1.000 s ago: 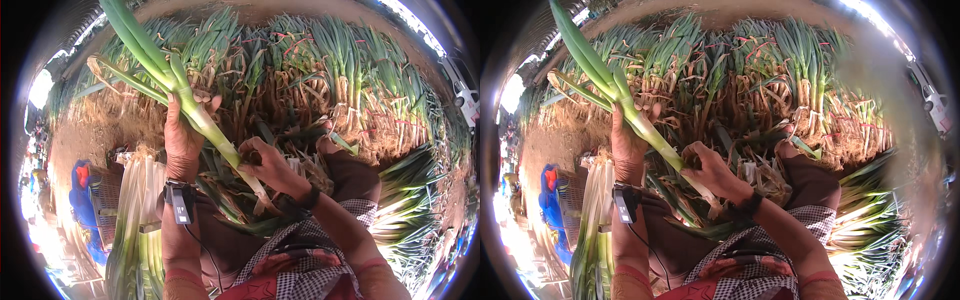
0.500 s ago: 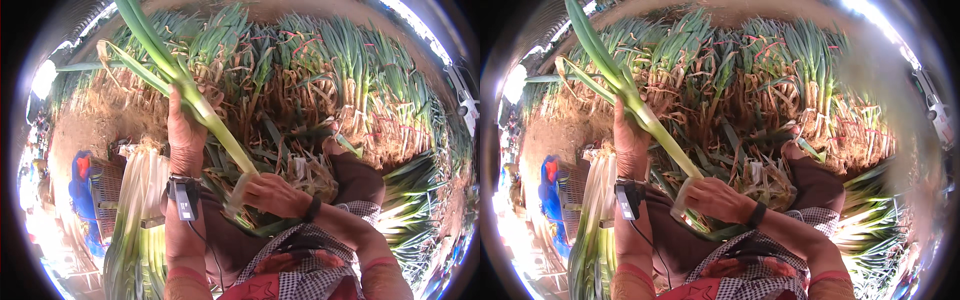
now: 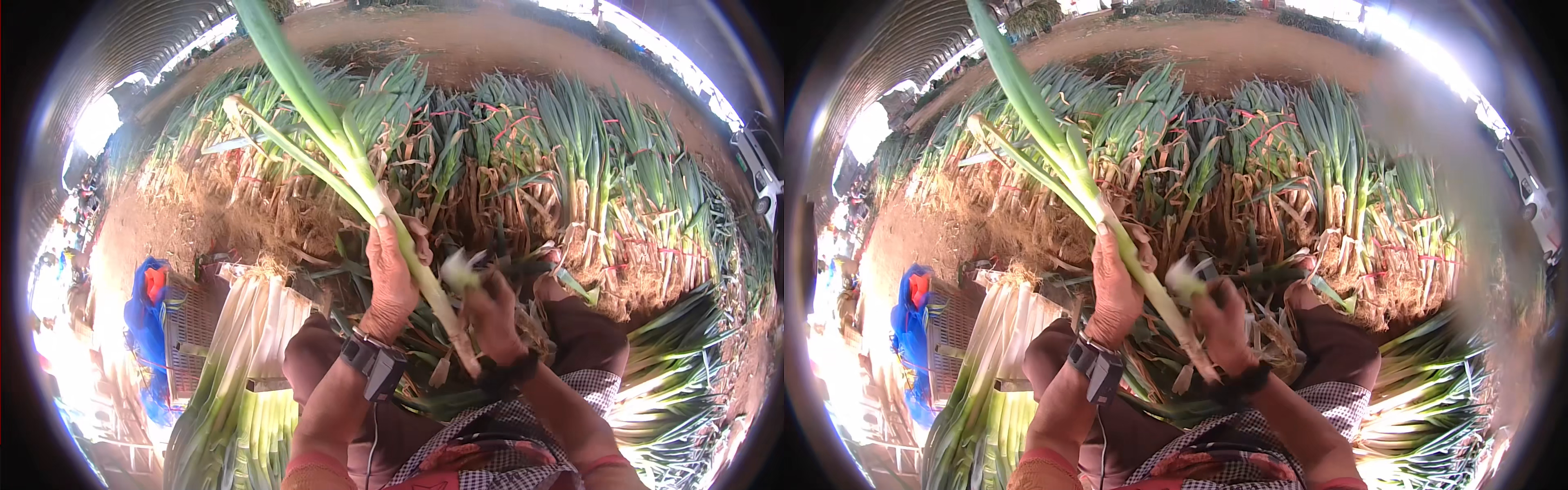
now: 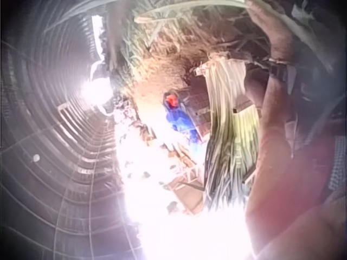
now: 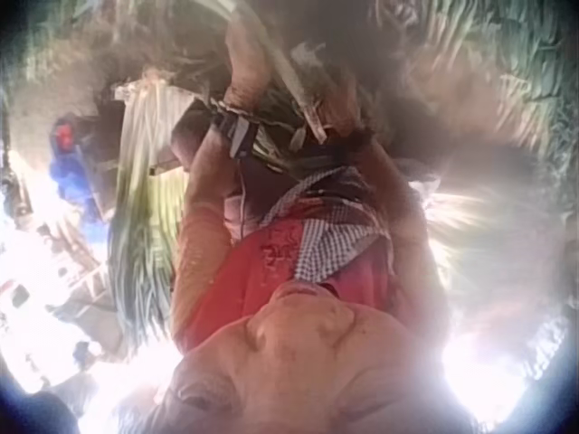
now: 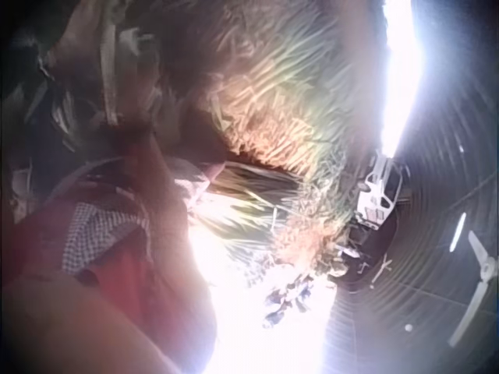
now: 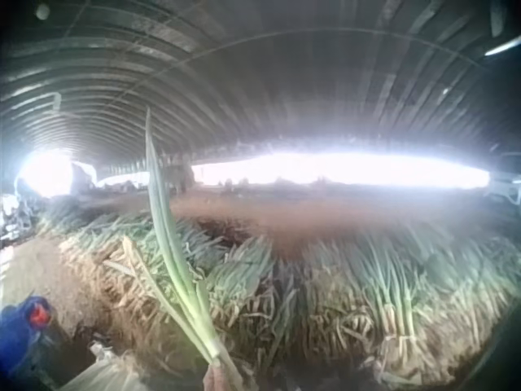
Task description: The person picks up a leek from a pile, peels away the outer layers by hand, and places the cleaned leek onto a metal rack, repeating the process for several leeks.
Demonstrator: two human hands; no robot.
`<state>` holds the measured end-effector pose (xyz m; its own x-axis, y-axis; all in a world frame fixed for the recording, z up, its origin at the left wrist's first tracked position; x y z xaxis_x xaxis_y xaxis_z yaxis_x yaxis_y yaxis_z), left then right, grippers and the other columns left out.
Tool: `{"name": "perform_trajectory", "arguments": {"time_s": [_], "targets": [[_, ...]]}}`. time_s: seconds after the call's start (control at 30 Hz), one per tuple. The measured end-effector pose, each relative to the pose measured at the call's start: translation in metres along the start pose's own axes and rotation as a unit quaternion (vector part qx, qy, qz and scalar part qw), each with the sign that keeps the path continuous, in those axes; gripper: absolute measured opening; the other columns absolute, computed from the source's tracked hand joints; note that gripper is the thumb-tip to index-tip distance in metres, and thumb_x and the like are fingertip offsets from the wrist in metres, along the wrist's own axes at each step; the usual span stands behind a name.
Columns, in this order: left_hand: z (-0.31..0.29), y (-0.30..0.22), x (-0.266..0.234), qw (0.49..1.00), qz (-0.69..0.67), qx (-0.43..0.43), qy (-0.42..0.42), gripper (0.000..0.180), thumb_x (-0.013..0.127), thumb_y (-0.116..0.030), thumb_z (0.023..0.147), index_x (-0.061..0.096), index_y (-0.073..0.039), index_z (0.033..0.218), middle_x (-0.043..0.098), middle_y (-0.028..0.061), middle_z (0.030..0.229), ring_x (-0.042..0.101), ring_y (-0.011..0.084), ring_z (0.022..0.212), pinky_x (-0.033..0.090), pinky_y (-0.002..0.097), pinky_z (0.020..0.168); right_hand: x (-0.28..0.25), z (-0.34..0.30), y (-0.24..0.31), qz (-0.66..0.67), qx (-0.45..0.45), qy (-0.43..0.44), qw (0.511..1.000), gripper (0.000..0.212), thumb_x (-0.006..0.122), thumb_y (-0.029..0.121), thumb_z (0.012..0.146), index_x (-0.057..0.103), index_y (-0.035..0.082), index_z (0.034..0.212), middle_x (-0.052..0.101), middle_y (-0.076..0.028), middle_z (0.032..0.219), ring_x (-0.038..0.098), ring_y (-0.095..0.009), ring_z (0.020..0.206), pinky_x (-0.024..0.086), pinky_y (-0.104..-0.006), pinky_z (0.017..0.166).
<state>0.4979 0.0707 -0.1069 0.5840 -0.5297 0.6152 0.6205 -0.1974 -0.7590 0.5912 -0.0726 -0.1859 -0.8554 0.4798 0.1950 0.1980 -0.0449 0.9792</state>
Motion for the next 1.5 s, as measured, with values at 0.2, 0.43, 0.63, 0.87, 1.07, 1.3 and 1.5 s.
{"name": "perform_trajectory", "arguments": {"time_s": [0.2,0.43,0.63,0.87,1.07,1.3,1.5], "targets": [[0.017,-0.029,-0.004,0.999,-0.039,-0.014,-0.012,0.056,0.037,-0.057,0.098,0.052,-0.006,0.113,0.056,0.0041,0.074,0.048,0.0134,0.056,0.040,0.0263,0.050,0.010,-0.053,-0.052,-0.584,-0.095,0.314,0.743,0.032,0.071,0.014,0.079,0.053,-0.002,0.101,0.058,-0.020,0.101,0.060,-0.033,0.091,0.050,-0.0419,0.074],[0.009,-0.012,0.011,0.992,-0.119,-0.036,0.036,0.047,0.052,-0.037,0.094,0.045,-0.003,0.126,0.060,0.0116,0.094,0.058,0.0238,0.082,0.049,0.0381,0.079,0.048,-0.018,0.000,-0.224,-0.115,0.087,0.964,0.030,0.066,0.016,0.088,0.049,-0.002,0.105,0.059,-0.020,0.097,0.061,-0.030,0.084,0.047,-0.0399,0.069],[0.005,-0.006,0.004,0.983,-0.138,-0.110,0.057,0.052,0.055,-0.012,0.083,0.044,0.000,0.132,0.061,0.0177,0.114,0.058,0.0366,0.115,0.039,0.0565,0.107,0.019,-0.025,-0.018,-0.303,-0.111,-0.065,0.944,0.022,0.064,0.014,0.091,0.048,0.001,0.100,0.055,-0.013,0.073,0.057,-0.024,0.065,0.045,-0.0377,0.060],[0.002,-0.004,-0.013,0.984,-0.127,-0.118,0.045,0.049,0.049,-0.009,0.085,0.044,0.003,0.132,0.060,0.0197,0.116,0.057,0.0384,0.117,0.041,0.0559,0.106,0.042,-0.024,-0.035,-0.048,0.078,0.155,0.984,0.023,0.060,0.024,0.096,0.053,0.004,0.088,0.048,0.003,0.065,0.043,-0.002,0.056,0.037,-0.0235,0.048],[-0.001,-0.009,-0.004,0.992,-0.025,-0.113,0.043,0.051,0.064,-0.043,0.089,0.055,0.001,0.114,0.065,0.0141,0.096,0.067,0.0309,0.092,0.055,0.0480,0.086,0.058,-0.045,-0.025,0.063,0.139,0.266,0.952,0.025,0.057,0.028,0.098,0.054,0.004,0.090,0.050,0.002,0.065,0.044,-0.005,0.048,0.035,-0.0212,0.044],[-0.029,0.045,0.003,0.947,0.035,-0.262,0.180,0.027,0.066,-0.023,0.089,0.063,-0.001,0.103,0.067,0.0077,0.092,0.066,0.0185,0.084,0.054,0.0342,0.076,0.075,-0.071,-0.001,0.250,0.204,0.316,0.892,0.029,0.057,0.030,0.097,0.049,0.008,0.080,0.041,0.003,0.061,0.035,-0.005,0.046,0.027,-0.0223,0.042],[-0.012,-0.030,0.041,0.978,-0.170,-0.101,0.066,0.047,0.069,-0.020,0.087,0.051,-0.004,0.128,0.065,0.0086,0.105,0.065,0.0202,0.092,0.055,0.0373,0.084,0.092,-0.091,0.005,0.366,0.232,0.375,0.819,0.043,0.061,0.045,0.092,0.047,0.007,0.078,0.038,0.003,0.056,0.032,-0.005,0.043,0.023,-0.0212,0.040]]}}
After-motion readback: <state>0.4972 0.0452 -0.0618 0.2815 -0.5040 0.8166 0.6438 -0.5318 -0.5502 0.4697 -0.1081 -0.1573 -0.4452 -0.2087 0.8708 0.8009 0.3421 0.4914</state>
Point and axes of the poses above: each hand's wrist, its own z-axis towards the middle knuckle, its own x-axis out of the palm, y = z × x, the point moved 10 cm from there along z, towards the middle knuckle
